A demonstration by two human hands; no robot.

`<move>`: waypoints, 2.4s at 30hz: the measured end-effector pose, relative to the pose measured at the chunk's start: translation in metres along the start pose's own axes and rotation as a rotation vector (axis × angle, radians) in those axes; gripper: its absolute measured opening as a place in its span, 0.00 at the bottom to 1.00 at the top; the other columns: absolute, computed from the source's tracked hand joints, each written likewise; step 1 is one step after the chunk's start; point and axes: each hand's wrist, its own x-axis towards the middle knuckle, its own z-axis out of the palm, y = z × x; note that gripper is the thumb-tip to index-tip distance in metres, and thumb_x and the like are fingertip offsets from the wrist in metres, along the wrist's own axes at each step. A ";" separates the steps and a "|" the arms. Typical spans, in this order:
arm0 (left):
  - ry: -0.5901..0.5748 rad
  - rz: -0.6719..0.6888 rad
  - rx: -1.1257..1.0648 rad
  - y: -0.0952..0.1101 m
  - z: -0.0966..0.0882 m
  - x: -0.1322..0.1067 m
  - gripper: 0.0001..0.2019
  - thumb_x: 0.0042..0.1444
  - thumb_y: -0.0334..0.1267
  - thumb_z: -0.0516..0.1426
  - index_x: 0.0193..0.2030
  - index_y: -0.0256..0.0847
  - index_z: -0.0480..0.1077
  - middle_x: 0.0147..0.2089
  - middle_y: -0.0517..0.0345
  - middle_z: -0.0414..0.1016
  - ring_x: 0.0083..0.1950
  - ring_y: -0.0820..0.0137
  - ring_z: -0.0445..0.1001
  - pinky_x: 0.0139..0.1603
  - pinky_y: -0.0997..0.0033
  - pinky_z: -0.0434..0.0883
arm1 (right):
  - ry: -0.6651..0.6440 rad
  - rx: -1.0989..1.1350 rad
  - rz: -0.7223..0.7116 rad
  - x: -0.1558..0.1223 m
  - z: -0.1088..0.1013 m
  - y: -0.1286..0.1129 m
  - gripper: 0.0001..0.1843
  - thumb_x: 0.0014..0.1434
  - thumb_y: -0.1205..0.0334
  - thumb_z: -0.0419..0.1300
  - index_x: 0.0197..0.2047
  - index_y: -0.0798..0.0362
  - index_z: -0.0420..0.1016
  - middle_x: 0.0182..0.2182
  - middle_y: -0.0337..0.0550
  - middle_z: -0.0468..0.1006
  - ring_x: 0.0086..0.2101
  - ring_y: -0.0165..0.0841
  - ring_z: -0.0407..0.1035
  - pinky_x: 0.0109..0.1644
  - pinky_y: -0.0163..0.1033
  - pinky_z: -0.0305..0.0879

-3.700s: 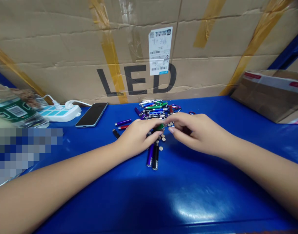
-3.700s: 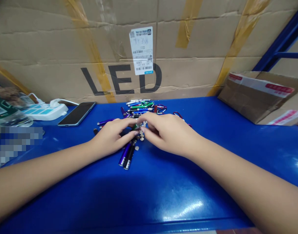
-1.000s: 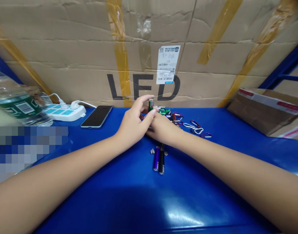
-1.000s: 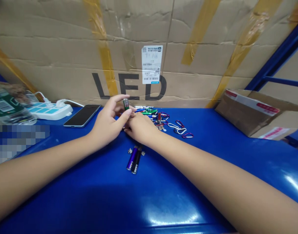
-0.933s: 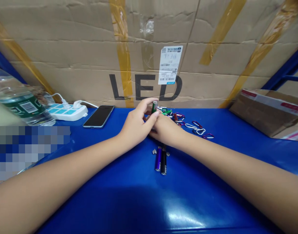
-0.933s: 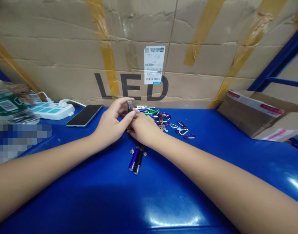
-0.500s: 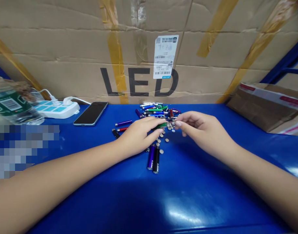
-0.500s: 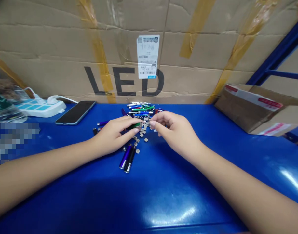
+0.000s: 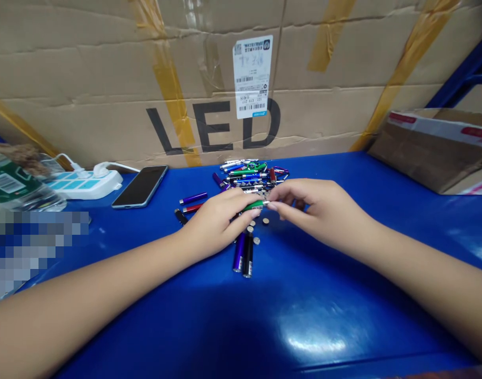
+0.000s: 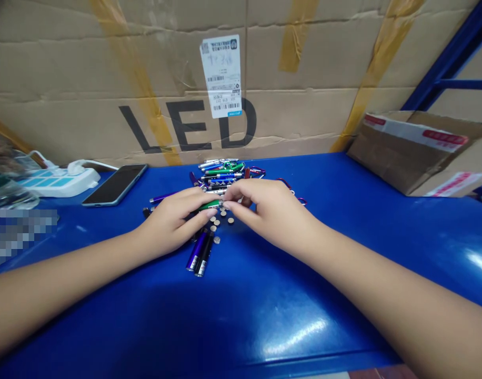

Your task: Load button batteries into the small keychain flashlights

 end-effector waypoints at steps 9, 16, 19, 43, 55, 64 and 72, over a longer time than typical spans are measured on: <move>-0.052 0.083 0.030 -0.001 -0.001 -0.004 0.12 0.67 0.38 0.48 0.46 0.38 0.72 0.42 0.53 0.77 0.41 0.70 0.73 0.42 0.72 0.68 | 0.001 -0.063 -0.161 -0.005 0.000 -0.008 0.06 0.61 0.67 0.56 0.35 0.53 0.74 0.32 0.42 0.80 0.35 0.33 0.74 0.40 0.37 0.65; 0.158 0.294 0.543 0.003 -0.005 -0.006 0.10 0.66 0.34 0.51 0.47 0.37 0.71 0.35 0.57 0.78 0.33 0.70 0.71 0.31 0.67 0.56 | -0.113 0.595 0.402 -0.003 0.007 -0.017 0.08 0.60 0.60 0.58 0.31 0.54 0.72 0.18 0.34 0.73 0.20 0.25 0.67 0.26 0.32 0.61; 0.157 0.394 0.726 0.003 -0.008 -0.004 0.09 0.65 0.31 0.51 0.46 0.37 0.71 0.30 0.61 0.77 0.30 0.72 0.69 0.29 0.66 0.50 | -0.158 0.864 0.582 -0.003 0.011 -0.016 0.09 0.58 0.59 0.61 0.30 0.55 0.72 0.20 0.36 0.75 0.18 0.23 0.65 0.22 0.30 0.59; 0.022 0.248 0.517 0.002 -0.009 -0.004 0.10 0.67 0.38 0.49 0.46 0.42 0.71 0.37 0.57 0.79 0.34 0.70 0.72 0.33 0.66 0.53 | -0.360 0.578 0.430 -0.003 0.002 -0.016 0.19 0.66 0.56 0.50 0.25 0.53 0.66 0.13 0.33 0.69 0.15 0.26 0.65 0.23 0.32 0.60; -0.116 0.029 0.156 0.005 -0.009 0.000 0.14 0.68 0.40 0.47 0.50 0.42 0.70 0.44 0.56 0.78 0.45 0.69 0.74 0.41 0.69 0.59 | -0.238 -0.119 -0.115 -0.001 -0.004 -0.009 0.14 0.64 0.61 0.47 0.30 0.52 0.68 0.28 0.44 0.75 0.29 0.34 0.68 0.36 0.38 0.59; 0.020 0.184 0.435 0.005 -0.013 -0.002 0.14 0.68 0.42 0.47 0.46 0.40 0.72 0.37 0.54 0.79 0.36 0.68 0.72 0.35 0.66 0.55 | -0.345 0.515 0.280 -0.003 0.006 -0.016 0.23 0.69 0.53 0.39 0.28 0.52 0.65 0.17 0.32 0.63 0.19 0.26 0.59 0.26 0.33 0.56; -0.158 -0.021 0.053 0.004 -0.009 0.004 0.14 0.67 0.39 0.47 0.51 0.43 0.72 0.46 0.54 0.79 0.46 0.67 0.74 0.44 0.69 0.65 | -0.148 -0.463 -0.087 -0.004 0.004 -0.017 0.10 0.65 0.63 0.49 0.37 0.54 0.71 0.30 0.46 0.78 0.30 0.36 0.70 0.28 0.38 0.50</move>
